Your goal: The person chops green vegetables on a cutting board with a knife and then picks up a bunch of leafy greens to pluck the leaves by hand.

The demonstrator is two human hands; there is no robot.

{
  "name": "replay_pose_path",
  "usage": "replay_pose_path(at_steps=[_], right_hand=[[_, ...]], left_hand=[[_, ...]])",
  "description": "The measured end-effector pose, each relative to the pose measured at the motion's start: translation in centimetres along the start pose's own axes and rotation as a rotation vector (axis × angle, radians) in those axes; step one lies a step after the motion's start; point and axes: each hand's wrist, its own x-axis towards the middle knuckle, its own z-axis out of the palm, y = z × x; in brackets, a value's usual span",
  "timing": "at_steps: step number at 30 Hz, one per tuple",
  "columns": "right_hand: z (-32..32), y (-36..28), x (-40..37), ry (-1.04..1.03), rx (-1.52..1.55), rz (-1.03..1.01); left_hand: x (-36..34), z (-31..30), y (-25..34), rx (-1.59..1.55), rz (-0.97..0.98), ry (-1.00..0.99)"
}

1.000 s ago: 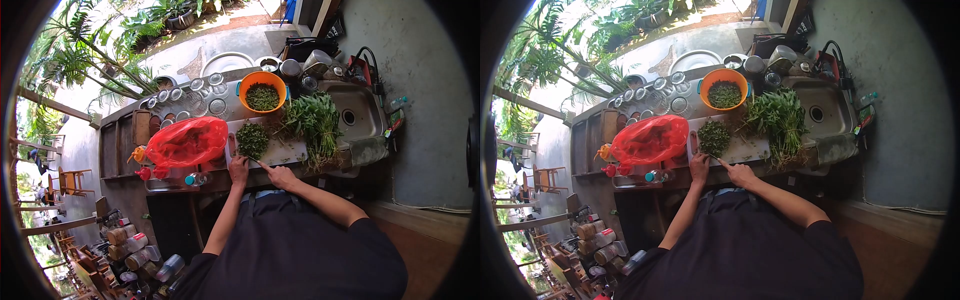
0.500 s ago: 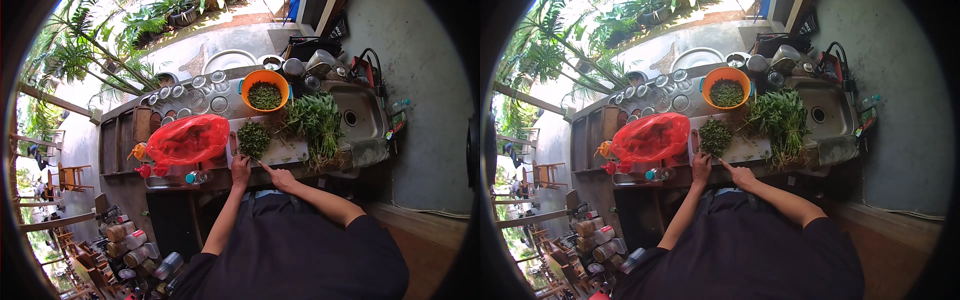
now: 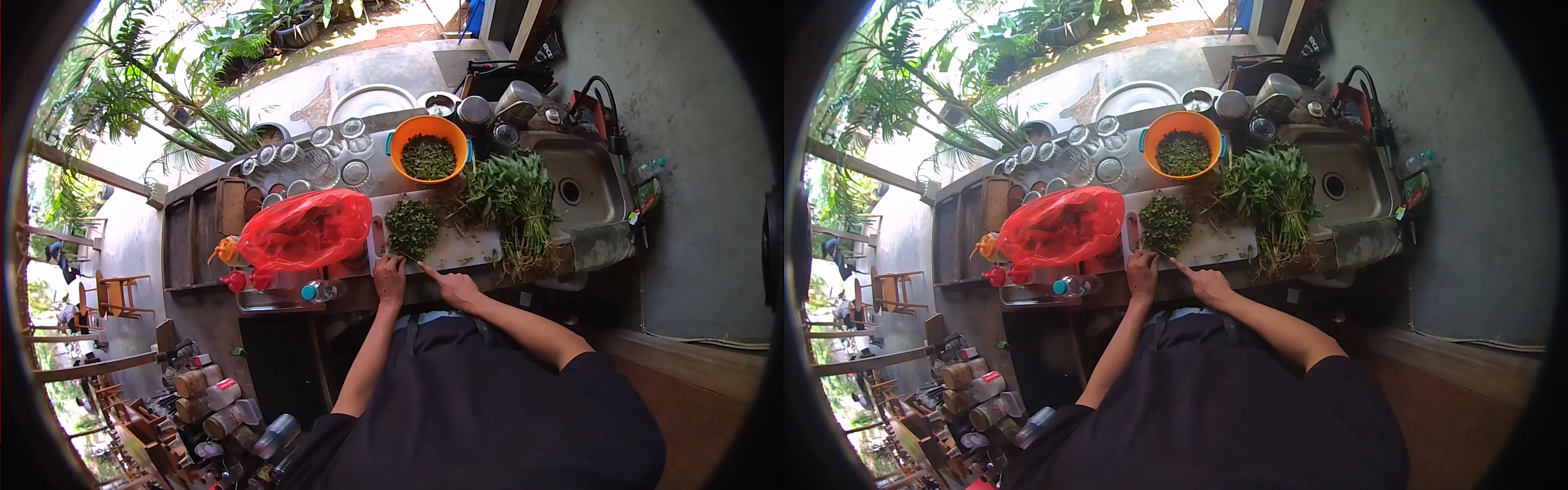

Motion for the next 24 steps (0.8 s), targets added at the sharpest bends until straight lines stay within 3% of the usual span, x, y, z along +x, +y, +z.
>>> replay_pose_path(at_steps=[9,12,15,24], right_hand=[[-0.7,1.2,-1.7,-0.045,-0.108,-0.005],[-0.5,1.0,-1.2,0.046,-0.114,-0.014],[-2.5,-0.4,-1.0,-0.043,-0.102,0.061],[-3.0,-1.5,-1.4,-0.052,-0.108,0.056]], left_hand=[[0.1,-0.3,-0.2,-0.01,0.034,-0.029],[0.1,-0.3,-0.2,-0.011,0.079,-0.025],[0.1,-0.4,0.0,0.002,0.08,-0.035],[0.4,0.4,0.2,0.03,-0.04,-0.044]])
